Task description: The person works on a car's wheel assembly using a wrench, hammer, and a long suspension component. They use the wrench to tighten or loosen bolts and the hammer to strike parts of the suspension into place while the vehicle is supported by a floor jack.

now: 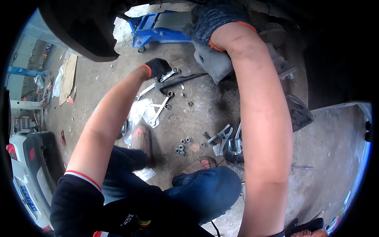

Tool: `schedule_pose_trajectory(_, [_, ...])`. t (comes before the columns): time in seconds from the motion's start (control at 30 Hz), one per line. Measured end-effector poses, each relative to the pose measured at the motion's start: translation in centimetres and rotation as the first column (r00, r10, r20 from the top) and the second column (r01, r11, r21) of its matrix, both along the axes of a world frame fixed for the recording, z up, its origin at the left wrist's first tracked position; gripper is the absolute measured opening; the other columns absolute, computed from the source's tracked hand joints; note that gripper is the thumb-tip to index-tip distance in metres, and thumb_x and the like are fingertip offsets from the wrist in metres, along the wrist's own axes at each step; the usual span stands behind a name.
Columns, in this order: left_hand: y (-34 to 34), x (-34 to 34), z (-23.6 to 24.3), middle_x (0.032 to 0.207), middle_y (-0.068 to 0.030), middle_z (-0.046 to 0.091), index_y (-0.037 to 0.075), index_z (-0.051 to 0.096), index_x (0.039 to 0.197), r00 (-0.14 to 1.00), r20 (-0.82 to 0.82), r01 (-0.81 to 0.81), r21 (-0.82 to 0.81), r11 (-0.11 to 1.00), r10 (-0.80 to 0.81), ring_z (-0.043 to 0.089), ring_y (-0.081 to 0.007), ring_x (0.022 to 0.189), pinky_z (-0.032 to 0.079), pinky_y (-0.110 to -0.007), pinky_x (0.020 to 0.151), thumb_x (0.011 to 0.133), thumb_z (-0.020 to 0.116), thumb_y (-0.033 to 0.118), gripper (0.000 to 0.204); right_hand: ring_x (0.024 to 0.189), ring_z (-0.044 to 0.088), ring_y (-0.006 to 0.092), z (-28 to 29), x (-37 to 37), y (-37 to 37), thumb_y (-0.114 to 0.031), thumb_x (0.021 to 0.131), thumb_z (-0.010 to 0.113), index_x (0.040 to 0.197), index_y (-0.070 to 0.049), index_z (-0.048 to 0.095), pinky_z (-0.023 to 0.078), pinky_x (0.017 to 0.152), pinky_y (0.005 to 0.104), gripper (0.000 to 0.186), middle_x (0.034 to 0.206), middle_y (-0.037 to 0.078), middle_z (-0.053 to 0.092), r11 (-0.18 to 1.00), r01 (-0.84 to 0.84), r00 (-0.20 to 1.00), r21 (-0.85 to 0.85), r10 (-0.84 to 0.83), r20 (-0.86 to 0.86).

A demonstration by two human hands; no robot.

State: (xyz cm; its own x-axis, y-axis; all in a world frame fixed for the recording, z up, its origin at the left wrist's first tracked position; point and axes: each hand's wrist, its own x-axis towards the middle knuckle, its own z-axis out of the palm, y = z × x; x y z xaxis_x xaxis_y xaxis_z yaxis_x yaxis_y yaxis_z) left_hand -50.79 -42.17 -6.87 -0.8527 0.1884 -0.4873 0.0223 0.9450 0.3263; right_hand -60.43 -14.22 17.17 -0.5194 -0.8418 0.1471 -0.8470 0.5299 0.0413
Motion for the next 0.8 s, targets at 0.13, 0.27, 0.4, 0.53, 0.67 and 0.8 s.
schedule_pose_trajectory(0.13, [8.2,4.0,-2.0,0.12,-0.0162,0.062,0.01,0.06,0.121,0.995,0.006,-0.099,-0.202,0.974,0.102,0.06,-0.0304,0.109,0.048,-0.043,0.09,0.084,0.056,0.04,0.048,0.088,0.065,0.0376,1.2,0.8,0.4,-0.046,0.083,0.052,0.092,-0.005,0.072,0.051,0.079,0.0432,0.046,0.093,0.023,0.067,0.992,0.075,0.997,0.098,-0.073,-0.02])
schedule_pose_trajectory(0.27, [11.0,6.0,-8.9,0.123,-0.0192,0.059,0.012,0.063,0.116,0.97,-0.021,-0.245,-0.126,0.961,0.244,0.056,-0.0338,0.115,0.046,-0.043,0.095,0.083,0.056,0.033,0.04,0.089,0.064,0.0386,0.9,2.0,0.1,-0.047,0.083,0.054,0.093,-0.005,0.071,0.05,0.08,0.0427,0.047,0.093,0.024,0.066,0.985,0.172,0.983,-0.029,-0.17,0.064])
schedule_pose_trajectory(0.4, [10.5,4.9,-16.3,0.116,-0.0208,0.062,0.009,0.066,0.108,0.923,-0.068,-0.384,-0.066,0.921,0.38,0.058,-0.0362,0.111,0.047,-0.044,0.093,0.082,0.058,0.026,0.032,0.091,0.063,0.0386,0.8,1.2,-1.6,-0.047,0.084,0.054,0.095,-0.004,0.07,0.05,0.081,0.0435,0.047,0.095,0.023,0.066,0.978,0.192,0.981,0.08,-0.19,-0.029])
schedule_pose_trajectory(0.53, [8.5,2.4,-12.1,0.113,-0.0182,0.065,0.009,0.065,0.112,0.821,-0.303,-0.44,0.204,0.874,0.484,0.059,-0.0354,0.111,0.046,-0.04,0.095,0.079,0.062,0.026,0.037,0.112,0.056,0.0335,-2.5,-0.1,-0.3,-0.054,0.079,0.062,0.108,-0.012,0.066,0.044,0.096,0.0417,0.051,0.118,0.014,0.062,0.962,0.254,0.961,-0.096,-0.262,-0.082])
schedule_pose_trajectory(0.67, [1.2,-3.5,-6.8,0.118,-0.0152,0.064,0.007,0.066,0.112,0.58,-0.449,-0.525,0.432,0.733,0.68,0.059,-0.0311,0.112,0.043,-0.039,0.1,0.079,0.062,0.033,0.042,0.108,0.056,0.0338,-0.5,1.8,-1.9,-0.052,0.077,0.065,0.101,-0.011,0.068,0.045,0.092,0.0422,0.047,0.114,0.015,0.062,0.915,0.395,0.919,-0.087,-0.393,0.036])
schedule_pose_trajectory(0.8, [-3.4,-8.0,2.3,0.11,-0.0129,0.065,0.01,0.067,0.103,0.708,-0.542,-0.519,0.033,0.854,0.451,0.063,-0.0312,0.097,0.052,-0.038,0.076,0.084,0.057,0.024,0.025,0.108,0.056,0.0333,-0.3,2.5,-2.3,-0.052,0.076,0.067,0.096,-0.011,0.069,0.046,0.092,0.0428,0.045,0.113,0.015,0.062,0.874,0.486,0.868,-0.017,-0.48,0.126])
